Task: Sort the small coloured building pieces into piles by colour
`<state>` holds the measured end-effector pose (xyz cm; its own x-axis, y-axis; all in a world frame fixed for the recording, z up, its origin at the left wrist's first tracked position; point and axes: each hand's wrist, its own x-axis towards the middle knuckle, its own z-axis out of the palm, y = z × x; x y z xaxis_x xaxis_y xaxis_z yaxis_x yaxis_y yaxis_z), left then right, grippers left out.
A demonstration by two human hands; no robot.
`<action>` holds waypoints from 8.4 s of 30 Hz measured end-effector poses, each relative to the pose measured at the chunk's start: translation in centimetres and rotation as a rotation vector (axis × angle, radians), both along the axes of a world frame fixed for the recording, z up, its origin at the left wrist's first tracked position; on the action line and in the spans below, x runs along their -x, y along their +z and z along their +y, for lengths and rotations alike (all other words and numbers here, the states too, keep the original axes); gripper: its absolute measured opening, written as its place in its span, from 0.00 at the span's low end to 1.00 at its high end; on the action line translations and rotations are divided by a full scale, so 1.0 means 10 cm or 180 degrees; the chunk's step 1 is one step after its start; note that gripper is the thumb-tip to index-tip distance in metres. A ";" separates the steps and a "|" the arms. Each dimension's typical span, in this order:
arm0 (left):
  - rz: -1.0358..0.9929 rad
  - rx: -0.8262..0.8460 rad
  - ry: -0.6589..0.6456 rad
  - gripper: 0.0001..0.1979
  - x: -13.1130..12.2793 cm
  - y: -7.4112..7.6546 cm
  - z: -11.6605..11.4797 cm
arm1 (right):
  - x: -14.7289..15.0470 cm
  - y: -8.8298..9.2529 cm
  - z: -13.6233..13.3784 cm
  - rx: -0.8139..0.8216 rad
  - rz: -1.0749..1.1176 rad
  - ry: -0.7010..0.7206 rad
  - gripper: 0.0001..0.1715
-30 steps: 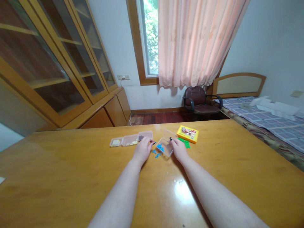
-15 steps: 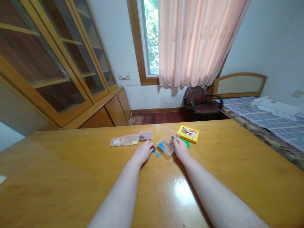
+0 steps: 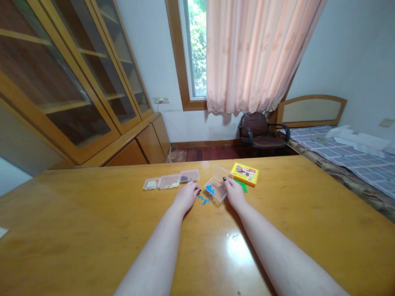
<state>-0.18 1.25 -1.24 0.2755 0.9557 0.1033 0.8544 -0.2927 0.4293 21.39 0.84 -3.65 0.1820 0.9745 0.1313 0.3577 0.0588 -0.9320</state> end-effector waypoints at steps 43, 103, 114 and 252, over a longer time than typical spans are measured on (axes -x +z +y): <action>-0.0356 -0.0361 -0.0583 0.03 0.02 0.14 -0.09 | 0.03 0.03 -0.03 -0.0105 -0.0058 -0.0031 0.23; -0.0127 0.0062 -0.0325 0.09 -0.08 0.09 -0.10 | 0.02 0.01 -0.02 -0.0074 -0.0076 -0.0072 0.22; -0.0245 -0.0401 -0.0287 0.07 -0.14 0.17 -0.15 | 0.03 0.02 -0.03 -0.0090 -0.0137 -0.0097 0.23; -0.0635 -0.0874 -0.0487 0.05 0.00 0.09 -0.04 | 0.06 -0.07 0.00 -0.0013 -0.0116 0.0219 0.24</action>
